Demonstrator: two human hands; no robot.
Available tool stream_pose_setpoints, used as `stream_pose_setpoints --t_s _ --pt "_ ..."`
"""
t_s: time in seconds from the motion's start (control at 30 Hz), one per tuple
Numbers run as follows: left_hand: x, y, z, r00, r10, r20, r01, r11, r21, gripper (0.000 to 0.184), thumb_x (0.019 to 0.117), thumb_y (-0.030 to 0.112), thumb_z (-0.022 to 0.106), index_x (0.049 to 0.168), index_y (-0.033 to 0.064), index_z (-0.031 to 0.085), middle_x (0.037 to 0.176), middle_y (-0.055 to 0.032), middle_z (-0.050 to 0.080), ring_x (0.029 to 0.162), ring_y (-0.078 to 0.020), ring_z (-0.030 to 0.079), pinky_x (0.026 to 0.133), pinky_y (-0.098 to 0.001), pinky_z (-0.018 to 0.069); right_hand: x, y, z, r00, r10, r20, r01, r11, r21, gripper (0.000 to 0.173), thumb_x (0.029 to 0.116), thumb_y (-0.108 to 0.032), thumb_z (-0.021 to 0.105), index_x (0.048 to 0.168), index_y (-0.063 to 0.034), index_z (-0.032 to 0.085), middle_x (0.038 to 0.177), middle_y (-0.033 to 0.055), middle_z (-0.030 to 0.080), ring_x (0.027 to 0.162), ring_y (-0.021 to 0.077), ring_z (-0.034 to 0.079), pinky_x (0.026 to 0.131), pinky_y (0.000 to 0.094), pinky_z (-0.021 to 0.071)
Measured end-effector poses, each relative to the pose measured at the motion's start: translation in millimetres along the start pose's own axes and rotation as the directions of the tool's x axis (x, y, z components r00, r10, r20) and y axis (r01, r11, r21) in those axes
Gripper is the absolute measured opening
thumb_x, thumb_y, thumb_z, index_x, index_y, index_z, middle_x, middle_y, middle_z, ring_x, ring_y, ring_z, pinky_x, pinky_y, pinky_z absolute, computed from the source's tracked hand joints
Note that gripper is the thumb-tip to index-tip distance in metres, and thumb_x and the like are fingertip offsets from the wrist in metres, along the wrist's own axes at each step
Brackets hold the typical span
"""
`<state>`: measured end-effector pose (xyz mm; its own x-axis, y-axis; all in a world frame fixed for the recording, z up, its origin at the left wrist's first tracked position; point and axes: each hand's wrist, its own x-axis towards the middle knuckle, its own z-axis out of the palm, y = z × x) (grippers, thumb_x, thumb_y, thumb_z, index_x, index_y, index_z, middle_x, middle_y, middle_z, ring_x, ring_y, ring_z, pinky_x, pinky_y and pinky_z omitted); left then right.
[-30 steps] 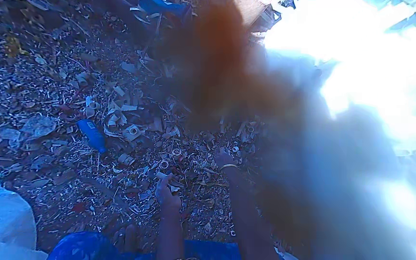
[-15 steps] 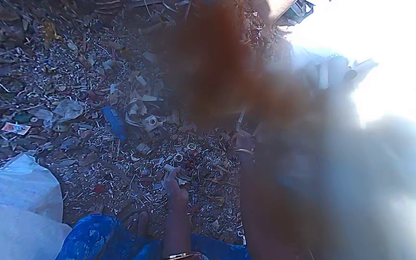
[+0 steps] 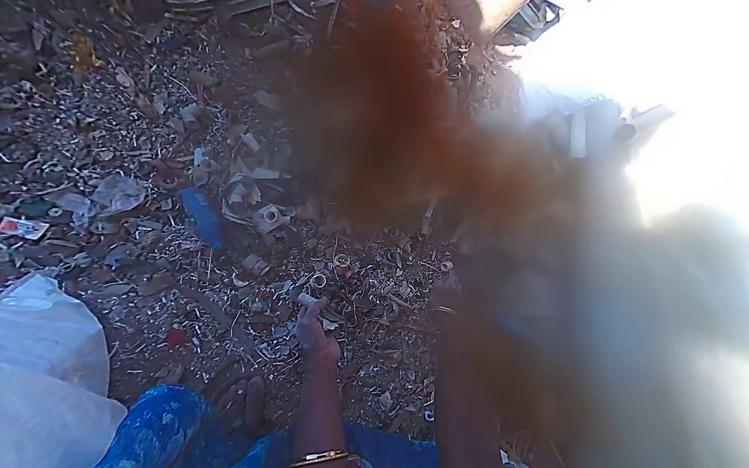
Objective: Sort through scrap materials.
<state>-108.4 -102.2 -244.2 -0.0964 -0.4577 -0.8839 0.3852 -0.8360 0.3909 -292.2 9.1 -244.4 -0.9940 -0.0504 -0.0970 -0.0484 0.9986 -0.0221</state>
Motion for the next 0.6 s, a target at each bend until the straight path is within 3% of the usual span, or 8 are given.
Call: stream_pose_setpoints --t_s 0.03,0.07,0.1,0.17,0.27,0.4,0.6 --pt "1.1 -1.4 -0.4 1.000 0.002 -0.002 -0.002 1.000 0.003 0.012 0.1021 0.004 0.050 0.113 -0.0005 0.051 0.092 -0.0106 0.056 0.073 -0.0138 0.059 0.067 -0.0259 0.0529 2.2 -17.0 -33.5 0.943 0.072 0.326 -0.077 0.997 0.004 0.050 0.1109 -0.019 0.034 0.156 0.0029 0.034 0.160 0.0245 0.036 0.149 0.0375 0.036 0.120 0.0520 0.0278" --pt "2.6 -3.2 -1.4 1.000 0.003 0.002 -0.003 1.000 0.010 0.012 0.1023 0.004 0.050 0.113 -0.0007 0.051 0.092 -0.0104 0.056 0.073 -0.0140 0.059 0.068 -0.0261 0.0529 8.2 -31.2 -56.9 0.844 0.100 0.526 -0.100 0.995 -0.029 0.060 0.1118 -0.024 0.038 0.163 -0.0027 0.015 0.169 0.0192 0.017 0.156 0.0329 0.022 0.124 0.0486 0.0218" --pt "5.4 -5.4 -3.2 1.000 0.004 0.009 -0.004 1.000 0.020 0.013 0.1026 0.005 0.050 0.115 -0.0006 0.052 0.092 -0.0101 0.057 0.074 -0.0143 0.059 0.068 -0.0267 0.0533 10.9 -35.9 -45.6 0.893 0.056 0.446 -0.087 0.995 0.050 0.064 0.1083 -0.026 0.048 0.161 -0.0015 0.021 0.167 0.0206 0.024 0.154 0.0341 0.027 0.123 0.0490 0.0252" --pt "10.0 -9.5 -5.8 1.000 0.004 0.001 -0.004 0.999 0.045 0.011 0.1021 0.006 0.051 0.112 0.0025 0.054 0.087 -0.0072 0.057 0.072 -0.0137 0.059 0.067 -0.0274 0.0532 23.9 -46.6 -19.9 0.934 -0.029 0.357 -0.036 0.984 0.175 0.062 0.1055 -0.029 0.055 0.155 0.0035 0.035 0.160 0.0244 0.036 0.148 0.0357 0.036 0.120 0.0479 0.0289" --pt "10.4 -10.7 -5.5 1.000 -0.007 -0.011 0.008 0.998 0.058 0.012 0.1020 0.007 0.051 0.112 0.0038 0.055 0.086 -0.0065 0.058 0.072 -0.0141 0.059 0.067 -0.0281 0.0526 46.7 -64.4 3.8 0.917 -0.100 0.386 0.021 0.979 0.204 0.040 0.1045 -0.028 0.059 0.125 0.0057 0.064 0.134 0.0242 0.062 0.129 0.0339 0.056 0.110 0.0460 0.0410" --pt "10.9 -10.5 -6.3 1.000 -0.005 -0.004 0.005 0.999 0.050 0.011 0.1009 0.006 0.051 0.111 0.0033 0.055 0.087 -0.0073 0.058 0.075 -0.0155 0.060 0.069 -0.0303 0.0534 47.4 -78.8 17.0 0.927 -0.048 0.373 -0.018 0.985 0.172 0.033 0.1045 -0.028 0.059 0.116 0.0014 0.069 0.125 0.0230 0.066 0.121 0.0341 0.061 0.105 0.0498 0.0444" --pt "2.7 -7.1 -12.9 1.000 0.011 0.020 -0.012 0.998 0.069 0.007 0.1000 0.005 0.052 0.107 0.0042 0.055 0.086 -0.0067 0.057 0.074 -0.0150 0.059 0.068 -0.0296 0.0522 43.3 -83.1 11.0 0.934 -0.029 0.356 -0.040 0.982 0.186 0.028 0.1038 -0.022 0.057 0.117 0.0003 0.069 0.132 0.0235 0.062 0.126 0.0356 0.058 0.104 0.0532 0.0440"
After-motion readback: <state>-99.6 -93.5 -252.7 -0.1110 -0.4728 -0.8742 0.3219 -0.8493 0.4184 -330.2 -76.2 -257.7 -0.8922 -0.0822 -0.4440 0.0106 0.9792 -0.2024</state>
